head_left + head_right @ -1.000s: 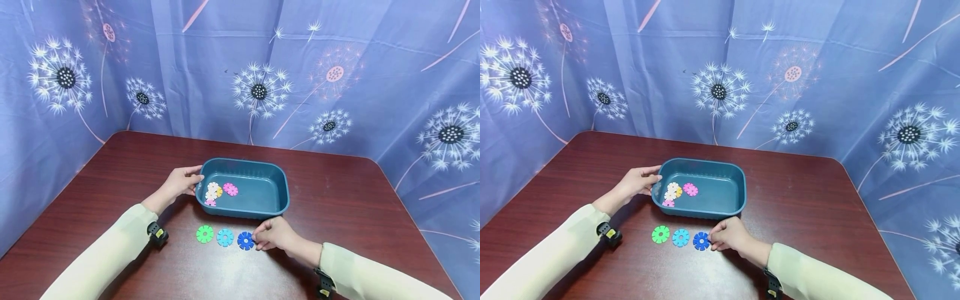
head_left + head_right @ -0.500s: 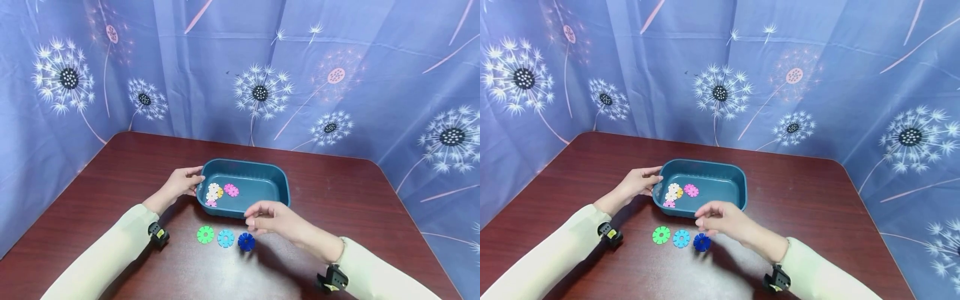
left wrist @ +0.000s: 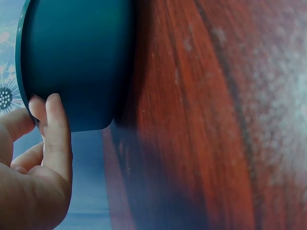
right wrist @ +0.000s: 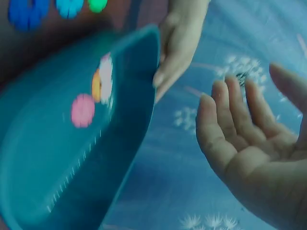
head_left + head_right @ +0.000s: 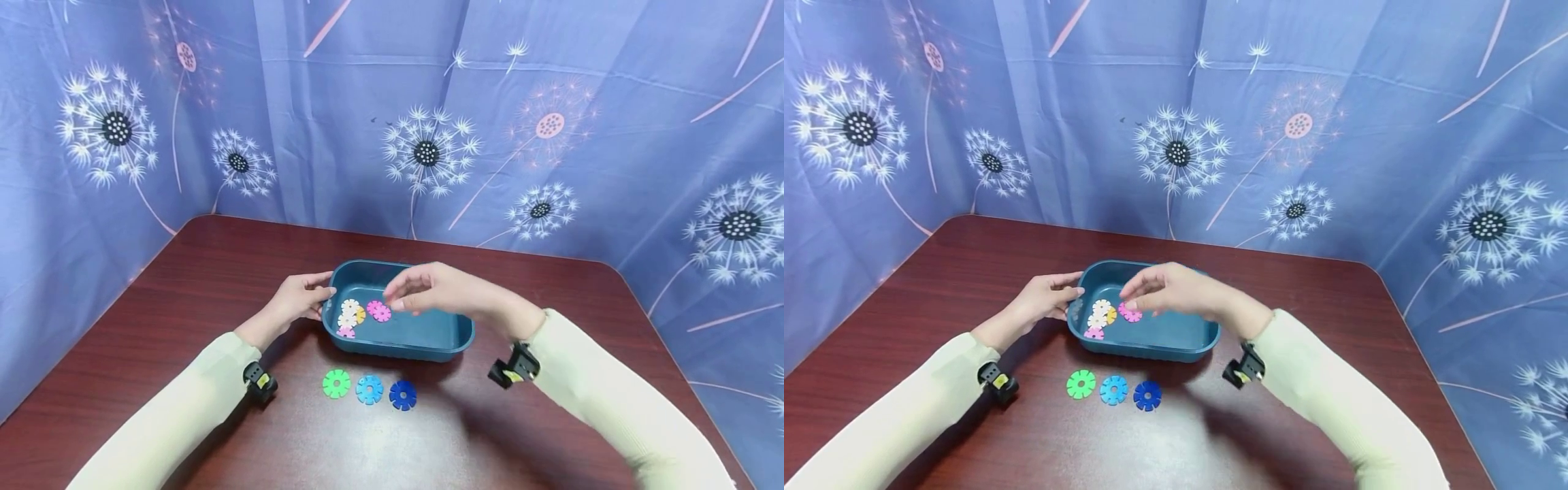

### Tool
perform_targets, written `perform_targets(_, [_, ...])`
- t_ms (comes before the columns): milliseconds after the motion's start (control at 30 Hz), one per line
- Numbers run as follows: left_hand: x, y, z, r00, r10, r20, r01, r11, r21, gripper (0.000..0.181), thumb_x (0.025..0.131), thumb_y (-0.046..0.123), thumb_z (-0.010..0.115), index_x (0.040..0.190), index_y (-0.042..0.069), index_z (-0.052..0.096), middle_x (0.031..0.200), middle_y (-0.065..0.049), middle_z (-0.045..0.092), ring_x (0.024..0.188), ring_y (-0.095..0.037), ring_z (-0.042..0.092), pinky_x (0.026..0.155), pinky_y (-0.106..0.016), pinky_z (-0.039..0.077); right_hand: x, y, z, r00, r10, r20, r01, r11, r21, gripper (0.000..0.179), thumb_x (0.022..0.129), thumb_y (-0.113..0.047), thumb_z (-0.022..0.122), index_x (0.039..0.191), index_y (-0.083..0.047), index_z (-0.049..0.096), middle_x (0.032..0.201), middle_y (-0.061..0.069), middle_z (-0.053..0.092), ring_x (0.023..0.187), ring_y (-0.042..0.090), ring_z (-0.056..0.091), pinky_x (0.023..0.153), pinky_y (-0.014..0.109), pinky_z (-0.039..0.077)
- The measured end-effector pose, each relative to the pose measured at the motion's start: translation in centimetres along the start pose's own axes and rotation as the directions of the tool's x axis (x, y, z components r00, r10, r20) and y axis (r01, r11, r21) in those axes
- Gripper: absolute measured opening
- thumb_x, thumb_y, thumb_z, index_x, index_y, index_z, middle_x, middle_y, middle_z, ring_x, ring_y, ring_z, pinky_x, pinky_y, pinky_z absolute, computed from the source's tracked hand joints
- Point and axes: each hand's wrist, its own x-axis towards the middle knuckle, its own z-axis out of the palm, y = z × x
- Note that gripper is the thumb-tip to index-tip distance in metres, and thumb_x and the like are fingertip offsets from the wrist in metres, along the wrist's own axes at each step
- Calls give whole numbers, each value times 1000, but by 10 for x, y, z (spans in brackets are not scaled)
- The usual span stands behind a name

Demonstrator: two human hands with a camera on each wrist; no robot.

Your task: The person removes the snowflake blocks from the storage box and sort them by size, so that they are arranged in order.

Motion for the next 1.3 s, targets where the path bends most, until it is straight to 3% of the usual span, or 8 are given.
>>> perform_targets(167, [0, 0, -1, 1000, -2, 6, 2, 1000, -5, 56, 101, 15, 64, 153, 4, 46, 69, 1, 63, 56, -5, 61, 61, -20, 60, 30, 1, -16, 992, -43, 123, 65, 982, -178, 38, 97, -16, 68, 133, -4, 65, 133, 15, 69, 123, 24, 66, 102, 37, 59])
perform_targets(400, [1, -1, -2, 1000, 6, 12, -6, 1000, -4, 56, 101, 16, 64, 153, 4, 47, 68, 2, 62, 56, -5, 62, 61, -20, 60, 74, 18, -18, 974, -57, 218, 122, 947, -297, 42, 96, -15, 68, 136, -1, 63, 138, 19, 65, 132, 35, 60, 104, 37, 57])
perform_targets(533, [0, -1, -1, 1000, 7, 15, -7, 1000, -9, 55, 102, 15, 63, 153, 4, 47, 67, 2, 62, 55, -5, 62, 60, -20, 60, 92, 33, -11, 973, -31, 227, 104, 943, -316, 43, 95, -13, 69, 135, 0, 63, 138, 18, 66, 132, 34, 60, 104, 36, 57])
perform_targets(833, [1, 0, 0, 1000, 3, 12, -3, 1000, -5, 54, 101, 14, 63, 152, 4, 48, 68, 1, 61, 55, -5, 61, 59, -20, 60, 117, 65, 2, 984, 25, 179, 37, 942, -334, 25, 96, -7, 69, 120, -1, 70, 129, 15, 70, 126, 28, 63, 108, 37, 55])
perform_targets(1033, [2, -1, 0, 1000, 13, 3, -13, 1000, 6, 54, 101, 13, 64, 151, 4, 49, 75, -5, 66, 57, -6, 61, 61, -21, 61, 127, 79, 9, 989, -28, 143, 77, 932, -354, 29, 95, -10, 70, 124, -6, 71, 133, 13, 68, 127, 27, 59, 113, 39, 51])
perform_targets(1300, [1, -1, -1, 1000, 3, 4, -3, 1000, 0, 54, 101, 14, 64, 151, 4, 49, 76, -6, 67, 58, -6, 62, 62, -21, 61, 136, 86, 18, 987, -60, 147, 104, 944, -313, 39, 93, -10, 73, 131, -10, 69, 139, 11, 65, 132, 26, 55, 116, 39, 48])
